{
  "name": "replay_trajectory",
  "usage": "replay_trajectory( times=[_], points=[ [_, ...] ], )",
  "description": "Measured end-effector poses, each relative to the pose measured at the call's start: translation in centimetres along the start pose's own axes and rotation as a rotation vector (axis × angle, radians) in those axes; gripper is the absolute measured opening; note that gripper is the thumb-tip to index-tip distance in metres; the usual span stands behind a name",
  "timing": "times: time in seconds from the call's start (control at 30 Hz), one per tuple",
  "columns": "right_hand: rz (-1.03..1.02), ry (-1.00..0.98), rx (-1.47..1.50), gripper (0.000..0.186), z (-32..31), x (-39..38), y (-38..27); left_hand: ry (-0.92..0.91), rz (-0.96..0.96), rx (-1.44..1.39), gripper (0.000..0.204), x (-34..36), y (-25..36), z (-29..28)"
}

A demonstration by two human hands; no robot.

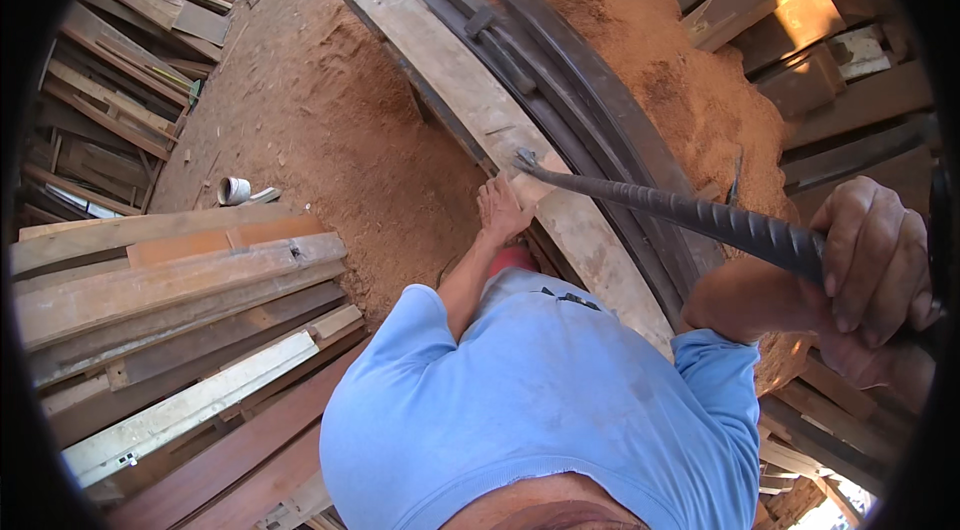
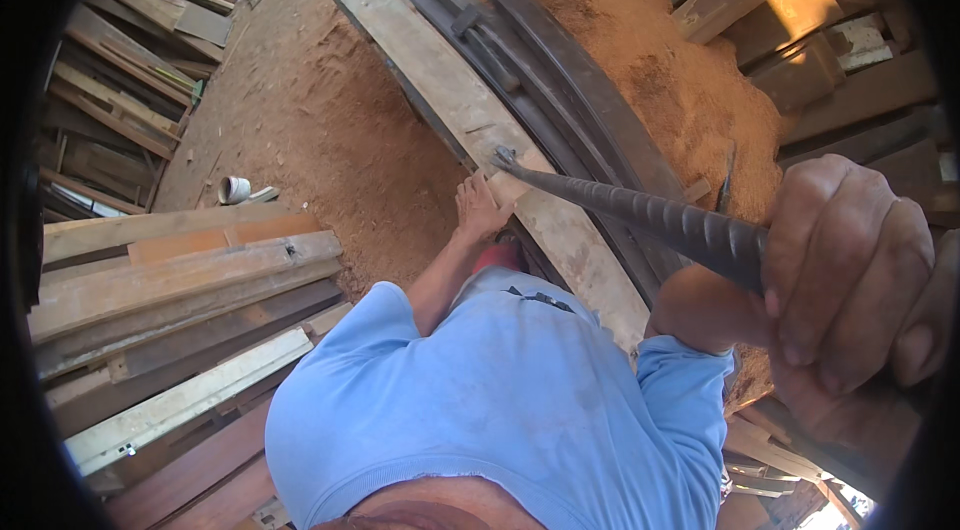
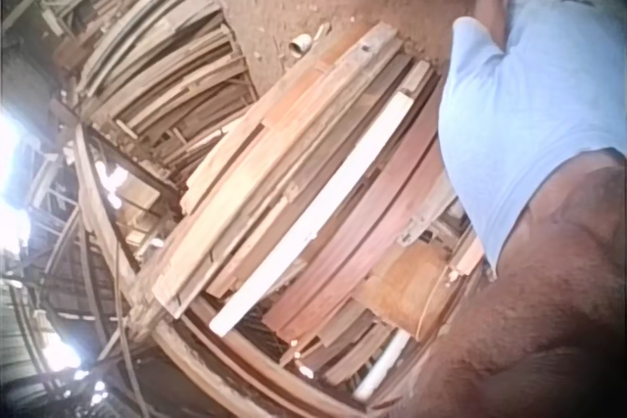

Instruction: The person uses a long metal rod as a lever to bend a thick steel rebar on a wooden plank. They repeatedly position the rod under the rebar and apply downward force to curve the metal, adjusting the position of the rebar between bends.

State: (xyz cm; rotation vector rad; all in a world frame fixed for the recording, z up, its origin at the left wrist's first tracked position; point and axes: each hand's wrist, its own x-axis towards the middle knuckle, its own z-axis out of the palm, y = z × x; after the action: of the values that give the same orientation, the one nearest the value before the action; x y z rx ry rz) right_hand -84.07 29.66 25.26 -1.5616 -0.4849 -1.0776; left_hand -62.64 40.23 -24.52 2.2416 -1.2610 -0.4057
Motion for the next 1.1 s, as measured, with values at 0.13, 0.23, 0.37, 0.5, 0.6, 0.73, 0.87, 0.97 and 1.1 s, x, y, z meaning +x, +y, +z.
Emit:
replay_trajectory(
  times=[0.13, 0.23, 0.37, 0.5, 0.6, 0.73, 0.87, 0.97, 1.1],
  points=[
    [-0.089, -0.119, 0.063, 0.060, -0.3, 0.6, 1.6, -0.073, 0.024, -0.015, 0.082, 0.3, -0.5, 0.0],
    [-0.043, -0.167, 0.048, 0.053, -0.1, 0.6, 1.5, -0.153, 0.110, -0.056, 0.080, 0.4, -1.3, 0.3],
    [0.019, -0.165, 0.035, 0.040, 0.1, 0.5, 1.2, -0.235, 0.163, -0.020, 0.076, -0.6, -0.5, 0.5],
    [0.061, -0.179, 0.017, 0.028, 0.2, 0.3, 0.7, -0.208, 0.074, -0.032, 0.076, -1.8, 0.8, 0.3],
    [0.111, -0.183, -0.013, 0.020, 0.4, 0.4, 0.1, -0.187, -0.031, -0.117, 0.076, -0.3, 0.6, 0.1],
    [0.156, -0.133, -0.063, 0.016, 1.3, 0.1, -0.4, -0.084, -0.045, -0.260, 0.074, 2.6, 0.4, -1.0],
    [0.113, -0.118, -0.021, 0.025, 0.8, -1.4, -1.1, 0.190, 0.560, -0.363, 0.072, 2.0, 5.8, -5.8],
    [0.102, -0.163, 0.008, 0.032, 0.1, -1.3, -1.1, -0.034, 0.622, -0.547, 0.061, 2.0, 9.4, -7.1],
    [0.081, -0.035, -0.038, 0.025, 1.7, -1.2, 0.4, -0.051, 0.553, -0.729, 0.046, 3.2, 11.2, -4.4]
  ],
)
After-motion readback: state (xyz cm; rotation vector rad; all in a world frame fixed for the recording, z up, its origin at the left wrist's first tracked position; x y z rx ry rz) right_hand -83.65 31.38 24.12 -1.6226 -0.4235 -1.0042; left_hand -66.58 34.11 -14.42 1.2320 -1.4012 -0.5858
